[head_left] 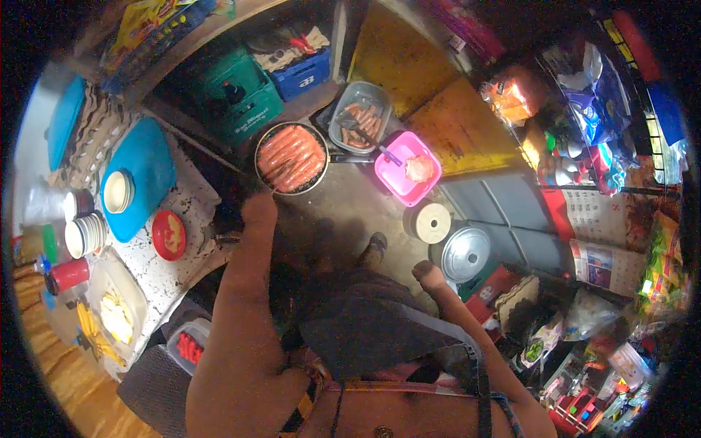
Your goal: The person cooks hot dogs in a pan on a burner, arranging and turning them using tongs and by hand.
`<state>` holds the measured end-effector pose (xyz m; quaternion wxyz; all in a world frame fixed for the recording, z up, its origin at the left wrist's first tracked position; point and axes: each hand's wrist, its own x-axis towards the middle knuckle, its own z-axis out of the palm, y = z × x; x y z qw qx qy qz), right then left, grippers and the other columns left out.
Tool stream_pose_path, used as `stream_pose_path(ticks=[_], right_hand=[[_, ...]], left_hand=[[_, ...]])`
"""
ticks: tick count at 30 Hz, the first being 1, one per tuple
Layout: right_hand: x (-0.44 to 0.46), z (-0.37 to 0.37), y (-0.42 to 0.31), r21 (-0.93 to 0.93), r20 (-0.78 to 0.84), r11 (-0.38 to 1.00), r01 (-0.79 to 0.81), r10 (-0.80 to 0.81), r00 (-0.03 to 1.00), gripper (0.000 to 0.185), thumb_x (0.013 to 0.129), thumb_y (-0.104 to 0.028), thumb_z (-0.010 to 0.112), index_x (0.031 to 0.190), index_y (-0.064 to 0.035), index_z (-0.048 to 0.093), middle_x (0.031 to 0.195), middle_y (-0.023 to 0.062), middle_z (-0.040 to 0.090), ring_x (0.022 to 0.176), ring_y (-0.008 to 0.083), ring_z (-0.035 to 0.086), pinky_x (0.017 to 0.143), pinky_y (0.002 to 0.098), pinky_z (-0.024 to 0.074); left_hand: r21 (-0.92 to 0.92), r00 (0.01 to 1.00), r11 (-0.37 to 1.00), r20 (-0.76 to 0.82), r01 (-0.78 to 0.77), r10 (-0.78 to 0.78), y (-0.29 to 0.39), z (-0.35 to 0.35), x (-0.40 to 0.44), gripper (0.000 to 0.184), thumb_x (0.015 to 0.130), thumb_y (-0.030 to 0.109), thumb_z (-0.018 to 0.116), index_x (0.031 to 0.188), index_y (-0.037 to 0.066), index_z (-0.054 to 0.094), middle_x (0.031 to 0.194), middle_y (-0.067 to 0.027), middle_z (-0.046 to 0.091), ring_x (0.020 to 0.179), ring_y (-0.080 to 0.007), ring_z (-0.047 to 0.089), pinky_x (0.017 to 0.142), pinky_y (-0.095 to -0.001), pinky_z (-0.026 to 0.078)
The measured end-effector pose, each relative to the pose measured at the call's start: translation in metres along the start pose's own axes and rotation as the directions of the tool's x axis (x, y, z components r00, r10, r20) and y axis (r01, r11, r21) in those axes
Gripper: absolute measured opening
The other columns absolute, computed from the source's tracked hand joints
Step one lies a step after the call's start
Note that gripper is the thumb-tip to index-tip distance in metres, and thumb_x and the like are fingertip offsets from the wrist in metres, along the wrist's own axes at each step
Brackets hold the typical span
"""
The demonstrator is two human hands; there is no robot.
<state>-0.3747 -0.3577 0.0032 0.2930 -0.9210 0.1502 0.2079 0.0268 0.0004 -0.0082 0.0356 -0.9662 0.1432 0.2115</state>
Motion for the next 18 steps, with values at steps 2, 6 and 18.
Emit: stream_pose_path(ticks=[2, 6, 18], right_hand=[[0.005, 0.022, 0.031, -0.282, 0.048, 0.926, 0.252, -0.249, 0.967, 0.007, 0.074, -0.010, 0.060, 0.080, -0.0060, 0.061, 0.086, 0.0121, 0.062, 0.085, 0.0327, 0.060, 0.072, 0.0424, 0.0518], [0.005, 0.016, 0.023, -0.336, 0.088, 0.902, 0.273, -0.258, 0.962, 0.009, 0.071, -0.009, 0.060, 0.080, -0.0089, 0.060, 0.087, 0.0113, 0.061, 0.089, 0.0326, 0.060, 0.073, 0.0415, 0.0530], [0.001, 0.001, 0.015, -0.130, 0.016, 0.961, 0.244, -0.244, 0.970, 0.020, 0.082, -0.022, 0.057, 0.085, -0.0029, 0.062, 0.092, 0.0162, 0.063, 0.091, 0.0359, 0.060, 0.079, 0.0441, 0.0484]], left_hand=[[-0.038, 0.999, 0.999, 0.043, 0.010, -0.008, 0.000, -0.006, -0.005, 0.027, 0.094, 0.019, 0.045, 0.110, 0.008, 0.064, 0.101, -0.0156, 0.069, 0.092, -0.0331, 0.069, 0.077, -0.0467, 0.056], [0.023, 1.000, 1.000, 0.003, 0.006, -0.006, 0.001, -0.006, -0.012, 0.029, 0.095, 0.018, 0.043, 0.113, 0.008, 0.063, 0.103, -0.0161, 0.068, 0.093, -0.0332, 0.069, 0.077, -0.0463, 0.056], [0.059, 1.000, 0.998, 0.026, 0.013, -0.015, -0.008, 0.009, 0.000, 0.025, 0.093, 0.019, 0.048, 0.108, 0.008, 0.064, 0.099, -0.0143, 0.070, 0.089, -0.0318, 0.070, 0.074, -0.0454, 0.057]])
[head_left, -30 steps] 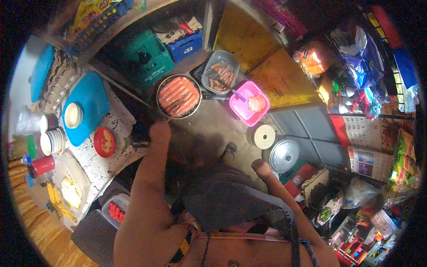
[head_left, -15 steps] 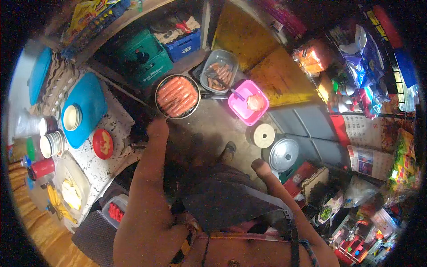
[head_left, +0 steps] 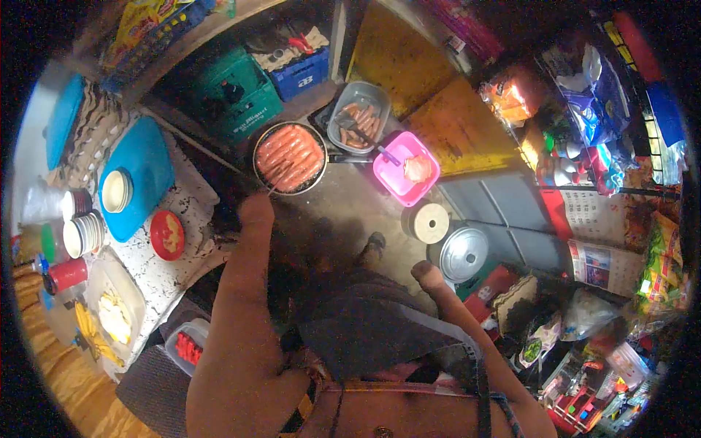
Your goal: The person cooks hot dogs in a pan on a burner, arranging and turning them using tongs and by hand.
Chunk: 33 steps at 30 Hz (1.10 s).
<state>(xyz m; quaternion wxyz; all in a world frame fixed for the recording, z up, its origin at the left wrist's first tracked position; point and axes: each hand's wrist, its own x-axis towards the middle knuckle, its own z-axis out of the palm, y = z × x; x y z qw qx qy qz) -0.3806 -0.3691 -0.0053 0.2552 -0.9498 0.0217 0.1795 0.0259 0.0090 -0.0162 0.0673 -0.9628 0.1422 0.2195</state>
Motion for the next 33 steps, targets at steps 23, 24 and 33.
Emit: stream_pose_path(ticks=[23, 24, 33], right_hand=[[0.008, -0.005, 0.000, -0.282, 0.232, 0.959, 0.031, 0.037, 0.972, 0.025, 0.085, -0.025, 0.063, 0.098, -0.0042, 0.065, 0.099, 0.0151, 0.065, 0.091, 0.0338, 0.063, 0.079, 0.0420, 0.0499], [0.008, -0.008, -0.004, -0.139, 0.175, 0.986, -0.094, 0.118, 0.978, 0.024, 0.085, -0.025, 0.062, 0.098, -0.0046, 0.065, 0.100, 0.0153, 0.065, 0.092, 0.0340, 0.063, 0.079, 0.0421, 0.0497], [0.012, -0.028, -0.023, 0.124, 0.124, 0.946, -0.301, 0.286, 0.950, 0.026, 0.088, -0.030, 0.056, 0.095, -0.0063, 0.065, 0.102, 0.0164, 0.063, 0.096, 0.0349, 0.060, 0.083, 0.0421, 0.0481]], left_hand=[[-0.055, 0.998, 0.998, 0.069, 0.007, -0.003, 0.008, -0.036, -0.033, 0.025, 0.093, 0.018, 0.047, 0.110, 0.008, 0.063, 0.102, -0.0166, 0.068, 0.094, -0.0330, 0.068, 0.076, -0.0456, 0.056], [-0.076, 0.999, 0.997, 0.039, -0.008, 0.011, 0.006, -0.030, -0.036, 0.024, 0.093, 0.018, 0.048, 0.109, 0.009, 0.063, 0.102, -0.0163, 0.068, 0.093, -0.0333, 0.068, 0.077, -0.0457, 0.056], [-0.052, 0.999, 0.999, 0.048, 0.010, -0.007, 0.010, -0.007, -0.037, 0.022, 0.093, 0.019, 0.048, 0.103, 0.010, 0.066, 0.099, -0.0152, 0.069, 0.091, -0.0323, 0.069, 0.072, -0.0450, 0.057]])
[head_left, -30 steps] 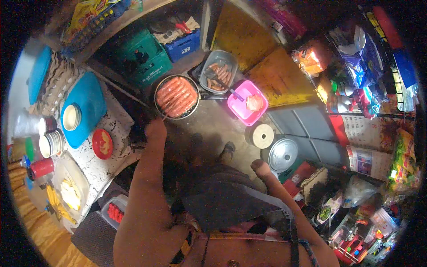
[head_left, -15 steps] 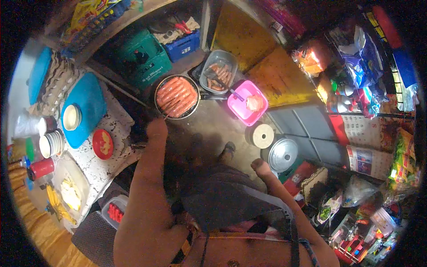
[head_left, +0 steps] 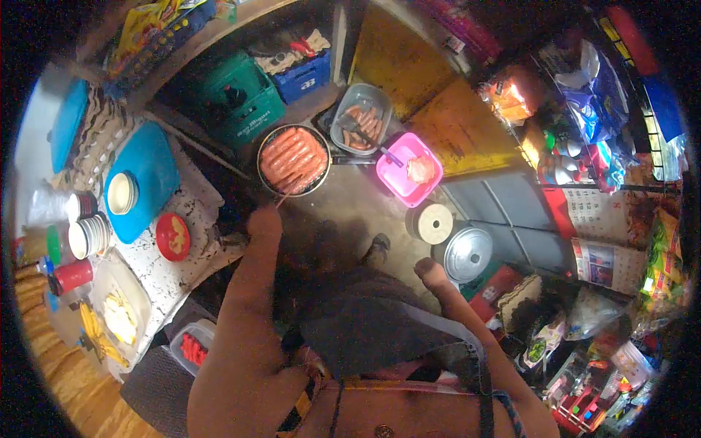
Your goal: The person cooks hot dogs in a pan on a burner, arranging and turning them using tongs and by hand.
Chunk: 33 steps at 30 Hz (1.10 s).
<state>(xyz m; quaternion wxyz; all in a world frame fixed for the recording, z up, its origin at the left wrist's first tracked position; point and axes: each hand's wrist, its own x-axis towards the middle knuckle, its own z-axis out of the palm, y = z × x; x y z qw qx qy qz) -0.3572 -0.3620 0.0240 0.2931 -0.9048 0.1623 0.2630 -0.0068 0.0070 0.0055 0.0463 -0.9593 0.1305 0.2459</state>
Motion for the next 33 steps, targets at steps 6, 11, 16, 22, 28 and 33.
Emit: stream_pose_path(ticks=[6, 11, 16, 22, 28, 33], right_hand=[[0.010, 0.013, 0.021, -0.156, 0.050, 0.981, 0.113, -0.107, 0.993, 0.028, 0.088, -0.031, 0.056, 0.094, -0.0060, 0.065, 0.102, 0.0154, 0.064, 0.098, 0.0348, 0.060, 0.084, 0.0414, 0.0481], [0.005, 0.001, -0.001, 0.089, 0.041, 0.987, -0.135, 0.132, 0.990, 0.030, 0.088, -0.032, 0.057, 0.098, -0.0054, 0.066, 0.105, 0.0147, 0.064, 0.100, 0.0345, 0.060, 0.086, 0.0404, 0.0481], [0.006, 0.004, 0.003, -0.005, -0.003, 0.999, -0.038, 0.038, 0.999, 0.025, 0.087, -0.026, 0.057, 0.097, -0.0054, 0.065, 0.103, 0.0150, 0.064, 0.099, 0.0348, 0.060, 0.083, 0.0422, 0.0493], [0.012, 0.032, 0.038, -0.216, -0.046, 0.961, 0.172, -0.186, 0.981, 0.011, 0.082, -0.016, 0.054, 0.084, -0.0069, 0.060, 0.090, 0.0145, 0.059, 0.091, 0.0345, 0.060, 0.075, 0.0451, 0.0502], [0.005, 0.009, 0.016, -0.156, 0.045, 0.987, 0.033, -0.026, 0.999, 0.026, 0.087, -0.028, 0.050, 0.096, -0.0078, 0.064, 0.102, 0.0151, 0.062, 0.099, 0.0335, 0.061, 0.082, 0.0452, 0.0506], [0.012, -0.006, 0.000, -0.156, 0.142, 0.986, -0.061, 0.084, 0.986, 0.029, 0.090, -0.029, 0.048, 0.103, -0.0091, 0.065, 0.110, 0.0151, 0.063, 0.103, 0.0343, 0.062, 0.086, 0.0427, 0.0518]], left_hand=[[-0.018, 1.000, 1.000, -0.009, -0.005, 0.005, 0.006, -0.011, 0.006, 0.026, 0.093, 0.021, 0.045, 0.098, 0.011, 0.069, 0.098, -0.0149, 0.070, 0.092, -0.0301, 0.070, 0.073, -0.0450, 0.056], [-0.112, 0.999, 0.994, -0.037, -0.012, 0.007, 0.027, -0.031, 0.008, 0.031, 0.093, 0.021, 0.042, 0.097, 0.009, 0.071, 0.102, -0.0146, 0.070, 0.094, -0.0328, 0.069, 0.078, -0.0480, 0.054], [-0.106, 0.999, 0.994, 0.032, -0.008, 0.012, 0.037, -0.017, 0.025, 0.031, 0.093, 0.017, 0.043, 0.102, 0.007, 0.071, 0.108, -0.0155, 0.069, 0.098, -0.0337, 0.068, 0.081, -0.0462, 0.055], [-0.122, 0.996, 0.991, 0.076, 0.057, -0.048, 0.041, -0.018, 0.032, 0.030, 0.093, 0.015, 0.044, 0.103, 0.006, 0.071, 0.109, -0.0162, 0.069, 0.099, -0.0339, 0.068, 0.082, -0.0462, 0.055], [-0.136, 0.999, 0.990, -0.031, 0.037, -0.041, 0.038, -0.021, 0.014, 0.027, 0.092, 0.016, 0.047, 0.105, 0.005, 0.068, 0.103, -0.0163, 0.069, 0.095, -0.0344, 0.068, 0.080, -0.0469, 0.055], [-0.197, 0.995, 0.976, 0.043, 0.097, -0.091, 0.018, -0.001, -0.006, 0.027, 0.092, 0.023, 0.052, 0.104, 0.004, 0.066, 0.099, -0.0178, 0.069, 0.091, -0.0354, 0.068, 0.080, -0.0471, 0.055]])
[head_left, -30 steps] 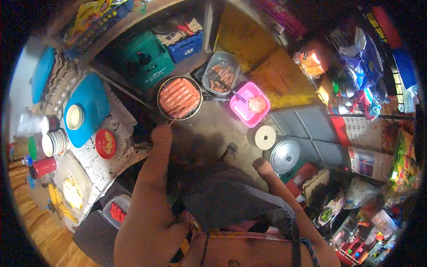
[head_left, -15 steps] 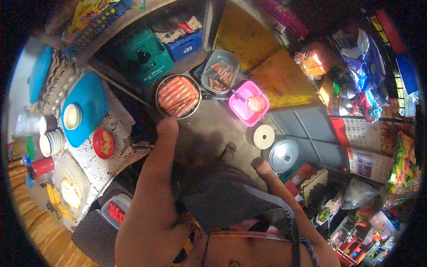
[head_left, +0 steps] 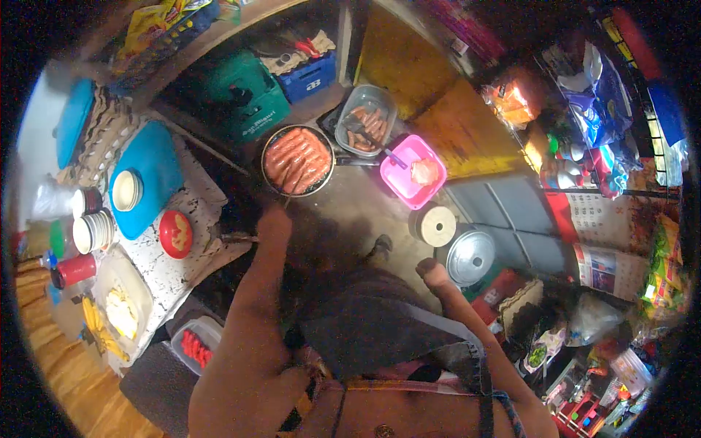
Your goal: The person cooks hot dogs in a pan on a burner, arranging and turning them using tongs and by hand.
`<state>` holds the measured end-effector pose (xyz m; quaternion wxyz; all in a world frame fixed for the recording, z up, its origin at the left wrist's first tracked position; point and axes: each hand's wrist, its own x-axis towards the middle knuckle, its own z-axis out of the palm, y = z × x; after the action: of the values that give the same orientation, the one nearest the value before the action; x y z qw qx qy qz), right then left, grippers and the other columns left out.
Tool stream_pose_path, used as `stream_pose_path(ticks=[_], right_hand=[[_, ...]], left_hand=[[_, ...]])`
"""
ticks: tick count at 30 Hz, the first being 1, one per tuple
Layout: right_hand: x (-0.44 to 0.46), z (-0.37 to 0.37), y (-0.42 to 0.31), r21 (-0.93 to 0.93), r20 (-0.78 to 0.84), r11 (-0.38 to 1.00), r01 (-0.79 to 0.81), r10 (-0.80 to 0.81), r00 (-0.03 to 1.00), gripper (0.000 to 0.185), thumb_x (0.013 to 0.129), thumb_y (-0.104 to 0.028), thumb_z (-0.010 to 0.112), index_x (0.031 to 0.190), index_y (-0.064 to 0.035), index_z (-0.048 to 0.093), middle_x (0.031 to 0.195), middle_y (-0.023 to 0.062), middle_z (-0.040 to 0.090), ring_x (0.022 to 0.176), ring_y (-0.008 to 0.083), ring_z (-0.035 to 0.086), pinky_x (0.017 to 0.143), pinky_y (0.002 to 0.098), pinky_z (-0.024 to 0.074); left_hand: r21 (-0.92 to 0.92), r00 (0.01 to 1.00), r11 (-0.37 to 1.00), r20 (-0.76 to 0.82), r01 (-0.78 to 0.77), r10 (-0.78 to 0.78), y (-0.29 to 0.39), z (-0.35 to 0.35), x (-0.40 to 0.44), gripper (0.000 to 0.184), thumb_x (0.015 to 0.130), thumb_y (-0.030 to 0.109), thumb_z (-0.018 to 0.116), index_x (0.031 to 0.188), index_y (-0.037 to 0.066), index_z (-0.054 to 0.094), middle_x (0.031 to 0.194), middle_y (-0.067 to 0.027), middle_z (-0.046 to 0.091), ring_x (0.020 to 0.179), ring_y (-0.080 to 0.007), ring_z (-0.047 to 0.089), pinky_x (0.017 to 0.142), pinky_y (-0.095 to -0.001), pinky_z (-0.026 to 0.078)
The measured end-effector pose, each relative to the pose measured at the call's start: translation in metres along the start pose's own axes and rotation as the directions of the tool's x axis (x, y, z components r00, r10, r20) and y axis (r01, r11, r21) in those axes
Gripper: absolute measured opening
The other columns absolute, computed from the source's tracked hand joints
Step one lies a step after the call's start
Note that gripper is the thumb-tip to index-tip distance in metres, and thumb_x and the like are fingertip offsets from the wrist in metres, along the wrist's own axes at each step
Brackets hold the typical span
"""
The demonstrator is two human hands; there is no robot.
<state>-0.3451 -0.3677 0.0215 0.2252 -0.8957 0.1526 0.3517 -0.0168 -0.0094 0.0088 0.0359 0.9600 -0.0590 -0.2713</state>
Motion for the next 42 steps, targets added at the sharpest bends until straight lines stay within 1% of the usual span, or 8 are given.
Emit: stream_pose_path(ticks=[5, 11, 14, 17, 20, 26, 36, 42], right_hand=[[0.012, 0.008, 0.017, -0.272, -0.040, 0.928, 0.253, -0.274, 0.961, 0.024, 0.088, -0.021, 0.048, 0.099, -0.0068, 0.064, 0.107, 0.0144, 0.063, 0.102, 0.0337, 0.061, 0.086, 0.0431, 0.0512], [0.005, -0.021, 0.000, -0.241, -0.009, 0.941, 0.238, -0.248, 0.969, 0.022, 0.084, -0.018, 0.050, 0.096, -0.0060, 0.064, 0.104, 0.0166, 0.063, 0.101, 0.0327, 0.061, 0.086, 0.0422, 0.0510], [0.018, -0.001, 0.024, -0.289, -0.068, 0.897, 0.335, -0.368, 0.927, 0.021, 0.083, -0.018, 0.052, 0.095, -0.0065, 0.064, 0.101, 0.0168, 0.063, 0.098, 0.0333, 0.061, 0.084, 0.0416, 0.0513], [0.034, 0.018, 0.037, -0.309, -0.004, 0.929, 0.206, -0.217, 0.976, 0.019, 0.081, -0.017, 0.054, 0.093, -0.0081, 0.065, 0.099, 0.0147, 0.064, 0.096, 0.0329, 0.062, 0.081, 0.0422, 0.0523], [0.032, 0.008, 0.031, -0.465, 0.082, 0.819, 0.336, -0.338, 0.937, 0.018, 0.082, -0.017, 0.054, 0.093, -0.0097, 0.065, 0.099, 0.0128, 0.065, 0.096, 0.0321, 0.062, 0.076, 0.0428, 0.0535], [0.015, -0.010, 0.017, -0.460, 0.037, 0.814, 0.354, -0.380, 0.924, 0.019, 0.084, -0.017, 0.053, 0.097, -0.0104, 0.064, 0.101, 0.0115, 0.065, 0.097, 0.0316, 0.063, 0.073, 0.0423, 0.0545], [0.021, -0.015, 0.000, -0.359, 0.087, 0.897, 0.260, -0.245, 0.966, 0.025, 0.090, -0.025, 0.048, 0.097, -0.0076, 0.065, 0.105, 0.0148, 0.064, 0.100, 0.0331, 0.061, 0.081, 0.0445, 0.0524], [0.021, -0.005, 0.003, -0.244, 0.018, 0.940, 0.240, -0.244, 0.970, 0.026, 0.090, -0.026, 0.048, 0.096, -0.0072, 0.065, 0.103, 0.0174, 0.064, 0.097, 0.0357, 0.061, 0.082, 0.0442, 0.0514]], left_hand=[[-0.019, 0.996, 0.998, 0.061, 0.064, -0.063, -0.005, -0.004, -0.026, 0.033, 0.091, 0.031, 0.056, 0.105, 0.002, 0.064, 0.100, -0.0213, 0.067, 0.094, -0.0367, 0.067, 0.081, -0.0474, 0.054], [-0.256, 0.964, 0.936, -0.043, 0.242, -0.262, -0.035, 0.082, 0.017, 0.038, 0.089, 0.035, 0.059, 0.109, 0.003, 0.062, 0.097, -0.0241, 0.067, 0.096, -0.0392, 0.066, 0.081, -0.0481, 0.054], [-0.074, 0.999, 0.997, 0.050, 0.006, -0.002, -0.037, 0.079, 0.025, 0.038, 0.088, 0.034, 0.060, 0.111, 0.004, 0.062, 0.101, -0.0243, 0.067, 0.098, -0.0399, 0.066, 0.082, -0.0478, 0.054], [-0.228, 0.964, 0.942, 0.160, 0.245, -0.211, -0.011, 0.031, 0.008, 0.034, 0.086, 0.034, 0.062, 0.107, 0.007, 0.066, 0.104, -0.0233, 0.067, 0.096, -0.0390, 0.066, 0.080, -0.0478, 0.055], [-0.368, 0.987, 0.918, 0.004, 0.149, -0.159, -0.027, 0.082, 0.027, 0.033, 0.084, 0.035, 0.062, 0.101, 0.007, 0.069, 0.100, -0.0211, 0.069, 0.090, -0.0370, 0.068, 0.076, -0.0468, 0.055], [-0.625, 0.961, 0.731, 0.203, 0.274, -0.187, -0.020, 0.068, 0.027, 0.031, 0.081, 0.034, 0.066, 0.093, 0.006, 0.070, 0.086, -0.0146, 0.070, 0.082, -0.0321, 0.069, 0.069, -0.0444, 0.054], [-0.512, 0.990, 0.858, -0.139, -0.039, -0.038, -0.064, 0.143, 0.045, 0.029, 0.081, 0.026, 0.066, 0.102, 0.005, 0.065, 0.086, -0.0150, 0.069, 0.077, -0.0320, 0.068, 0.067, -0.0429, 0.054], [-0.407, 0.993, 0.906, 0.021, 0.114, -0.115, -0.063, 0.130, 0.037, 0.031, 0.083, 0.028, 0.064, 0.106, 0.007, 0.063, 0.094, -0.0163, 0.068, 0.086, -0.0330, 0.067, 0.073, -0.0440, 0.054]])
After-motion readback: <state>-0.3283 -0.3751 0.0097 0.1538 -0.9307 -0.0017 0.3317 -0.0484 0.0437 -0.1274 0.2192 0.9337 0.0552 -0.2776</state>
